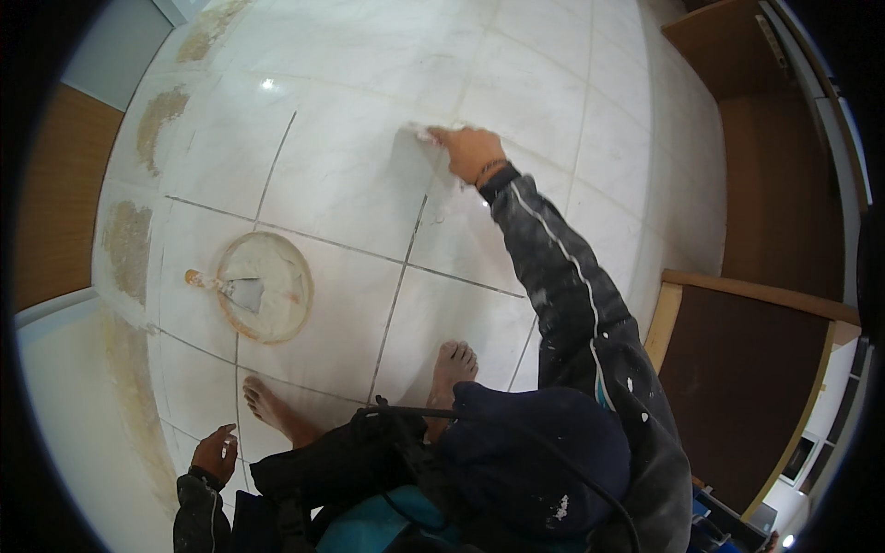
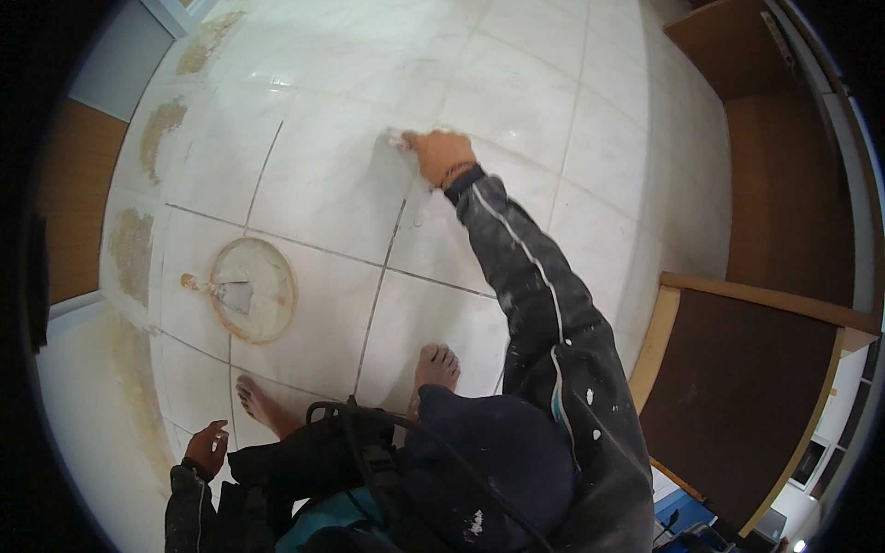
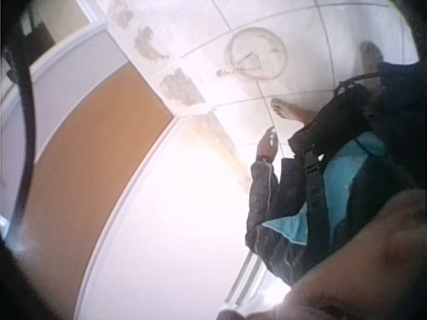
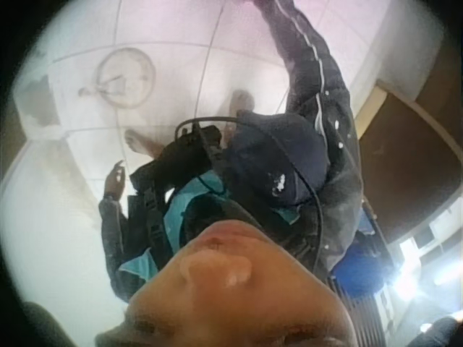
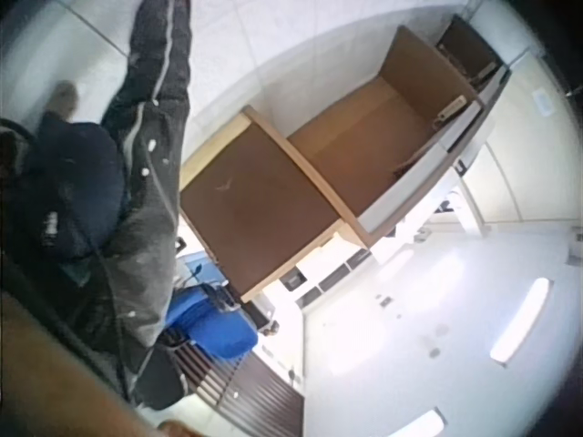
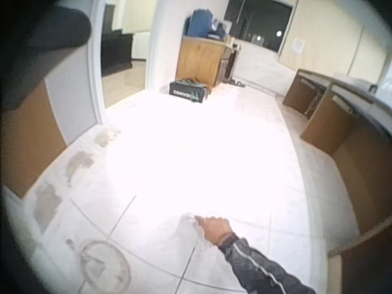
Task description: The person applies grout to tile joints using a spreader, scraping excess material from the surface and refilling the spreader from a container by hand.
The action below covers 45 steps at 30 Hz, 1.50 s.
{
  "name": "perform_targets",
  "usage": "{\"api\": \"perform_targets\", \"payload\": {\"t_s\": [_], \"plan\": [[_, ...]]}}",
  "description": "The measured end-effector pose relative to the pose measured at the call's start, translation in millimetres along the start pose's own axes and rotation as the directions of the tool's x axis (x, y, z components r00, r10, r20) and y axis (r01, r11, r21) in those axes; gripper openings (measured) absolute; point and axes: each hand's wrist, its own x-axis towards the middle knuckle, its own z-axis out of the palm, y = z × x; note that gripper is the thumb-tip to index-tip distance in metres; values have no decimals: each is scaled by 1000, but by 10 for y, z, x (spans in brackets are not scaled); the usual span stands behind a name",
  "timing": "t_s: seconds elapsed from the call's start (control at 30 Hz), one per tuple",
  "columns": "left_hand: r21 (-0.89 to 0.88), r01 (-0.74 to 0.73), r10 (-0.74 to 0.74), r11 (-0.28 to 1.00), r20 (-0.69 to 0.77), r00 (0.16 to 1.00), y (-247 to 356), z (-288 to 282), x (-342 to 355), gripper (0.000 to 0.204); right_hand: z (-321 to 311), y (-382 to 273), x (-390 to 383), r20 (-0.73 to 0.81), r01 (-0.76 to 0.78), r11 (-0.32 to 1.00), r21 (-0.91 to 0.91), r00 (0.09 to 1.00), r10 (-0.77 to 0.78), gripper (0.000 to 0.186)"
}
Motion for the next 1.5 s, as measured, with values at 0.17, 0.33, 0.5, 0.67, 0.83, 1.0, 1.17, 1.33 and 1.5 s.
{"api": "perform_targets", "payload": {"t_s": [0.17,0.33,0.5,0.67,0.83,1.0,1.17,1.33,1.5], "plan": [[-10,4,-4,1000,-6,1000,-126,167,-45,31,38,-146,-5,75,-29,998,59,997,24,38],[-3,30,-30,1000,-6,1000,-235,285,-45,31,630,-914,-942,34,113,991,69,993,-115,38],[-5,10,-10,1000,14,1000,-419,398,26,31,684,-1266,-1494,36,150,967,208,986,-160,38],[0,-5,5,1000,-38,999,-363,387,-20,31,587,-951,-1677,11,412,910,48,911,-413,57],[17,-27,28,999,-19,999,-497,398,136,32,901,-374,-1309,24,716,693,78,694,-720,71],[34,14,-14,999,-15,1000,-604,333,470,31,1270,-179,-734,67,829,559,-21,559,-826,64],[-27,52,-53,998,-21,998,-691,214,639,31,1352,-309,-551,127,736,657,167,644,-754,60],[2,-2,2,1000,-47,999,-703,8,579,31,1164,-503,-755,204,653,718,241,689,-696,53],[-74,-37,27,997,-125,992,-859,20,81,30,688,-707,-1211,330,670,709,221,633,-701,46]]}}
